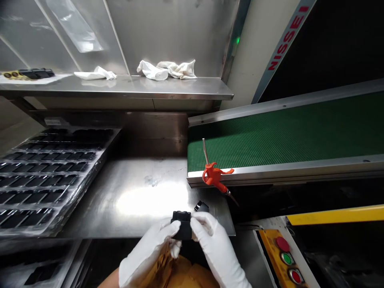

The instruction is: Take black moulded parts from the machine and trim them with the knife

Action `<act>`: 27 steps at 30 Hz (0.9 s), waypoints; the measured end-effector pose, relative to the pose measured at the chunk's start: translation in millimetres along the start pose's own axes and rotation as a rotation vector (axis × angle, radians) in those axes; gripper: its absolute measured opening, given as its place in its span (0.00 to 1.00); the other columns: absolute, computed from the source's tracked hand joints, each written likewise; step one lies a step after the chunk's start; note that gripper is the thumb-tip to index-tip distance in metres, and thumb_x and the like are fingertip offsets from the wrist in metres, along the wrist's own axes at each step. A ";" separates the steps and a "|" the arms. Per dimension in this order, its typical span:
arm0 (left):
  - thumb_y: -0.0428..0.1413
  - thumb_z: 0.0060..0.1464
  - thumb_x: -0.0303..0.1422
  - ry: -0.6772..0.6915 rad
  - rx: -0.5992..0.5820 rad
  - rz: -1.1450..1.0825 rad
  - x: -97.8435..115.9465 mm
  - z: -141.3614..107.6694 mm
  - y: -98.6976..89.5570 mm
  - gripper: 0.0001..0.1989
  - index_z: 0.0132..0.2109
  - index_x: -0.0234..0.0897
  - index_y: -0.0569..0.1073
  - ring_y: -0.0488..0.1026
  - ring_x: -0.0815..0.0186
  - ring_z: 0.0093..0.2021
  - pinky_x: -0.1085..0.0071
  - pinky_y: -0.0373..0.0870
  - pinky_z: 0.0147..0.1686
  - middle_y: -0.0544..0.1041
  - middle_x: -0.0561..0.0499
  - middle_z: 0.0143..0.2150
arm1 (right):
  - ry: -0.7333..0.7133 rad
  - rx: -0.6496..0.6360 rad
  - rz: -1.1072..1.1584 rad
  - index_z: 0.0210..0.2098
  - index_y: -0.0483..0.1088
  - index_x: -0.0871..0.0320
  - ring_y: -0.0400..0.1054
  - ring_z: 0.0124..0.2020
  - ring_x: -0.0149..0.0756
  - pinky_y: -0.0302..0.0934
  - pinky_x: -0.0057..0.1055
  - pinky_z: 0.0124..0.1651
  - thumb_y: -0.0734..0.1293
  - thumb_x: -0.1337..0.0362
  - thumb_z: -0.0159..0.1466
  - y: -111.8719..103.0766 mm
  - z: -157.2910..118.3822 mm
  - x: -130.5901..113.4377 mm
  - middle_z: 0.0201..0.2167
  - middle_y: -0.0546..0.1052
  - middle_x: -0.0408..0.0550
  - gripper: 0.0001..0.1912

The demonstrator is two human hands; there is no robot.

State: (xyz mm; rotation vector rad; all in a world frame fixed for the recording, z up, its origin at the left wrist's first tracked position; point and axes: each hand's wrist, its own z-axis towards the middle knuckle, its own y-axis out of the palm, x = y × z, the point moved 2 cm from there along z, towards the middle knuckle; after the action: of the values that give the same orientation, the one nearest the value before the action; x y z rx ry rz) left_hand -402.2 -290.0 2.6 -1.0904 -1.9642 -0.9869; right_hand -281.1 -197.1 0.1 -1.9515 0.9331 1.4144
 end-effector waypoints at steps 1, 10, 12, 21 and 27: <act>0.54 0.53 0.56 -0.011 -0.017 -0.013 0.3 -1.9 -0.2 0.26 0.33 0.33 0.69 0.64 0.70 0.22 0.72 0.60 0.27 0.69 0.51 0.23 | 0.023 -0.007 0.004 0.35 0.75 0.59 0.70 0.29 0.38 0.68 0.34 0.35 0.71 0.46 0.54 0.1 -0.8 -1.3 0.28 0.77 0.48 0.21; 0.55 0.55 0.53 -0.077 -0.135 -0.360 -15.8 0.7 -6.2 0.26 0.39 0.29 0.71 0.68 0.71 0.22 0.75 0.64 0.24 0.72 0.47 0.28 | 0.095 0.002 0.043 0.33 0.74 0.58 0.71 0.32 0.40 0.68 0.34 0.35 0.72 0.45 0.52 3.5 -3.9 -8.4 0.30 0.77 0.49 0.22; 0.54 0.56 0.51 -0.091 -0.131 -0.410 -17.2 1.0 -6.2 0.25 0.38 0.28 0.70 0.68 0.71 0.21 0.76 0.64 0.24 0.72 0.47 0.27 | 0.098 0.006 0.050 0.33 0.73 0.58 0.72 0.32 0.40 0.69 0.34 0.35 0.72 0.45 0.52 4.4 -5.0 -10.3 0.30 0.78 0.49 0.22; 0.53 0.59 0.49 -0.001 -0.113 -0.334 -6.2 0.0 -2.9 0.23 0.39 0.29 0.72 0.70 0.68 0.26 0.74 0.68 0.29 0.72 0.47 0.27 | 0.122 0.039 0.186 0.40 0.71 0.57 0.73 0.37 0.42 0.70 0.37 0.39 0.75 0.48 0.49 7.6 -1.9 4.6 0.34 0.78 0.50 0.25; 0.54 0.58 0.46 -0.071 -0.169 -0.449 -6.2 2.6 -2.1 0.21 0.44 0.29 0.72 0.72 0.69 0.26 0.74 0.69 0.31 0.73 0.46 0.31 | 0.146 0.020 0.224 0.40 0.71 0.57 0.73 0.35 0.41 0.70 0.37 0.38 0.73 0.47 0.52 5.0 -0.5 4.3 0.34 0.78 0.50 0.24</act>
State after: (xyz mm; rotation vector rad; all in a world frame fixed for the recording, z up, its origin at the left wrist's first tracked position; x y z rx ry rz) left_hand -402.0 -290.8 -4.4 -0.7911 -2.2724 -1.3851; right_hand -283.9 -201.5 -4.1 -2.0071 1.2612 1.3892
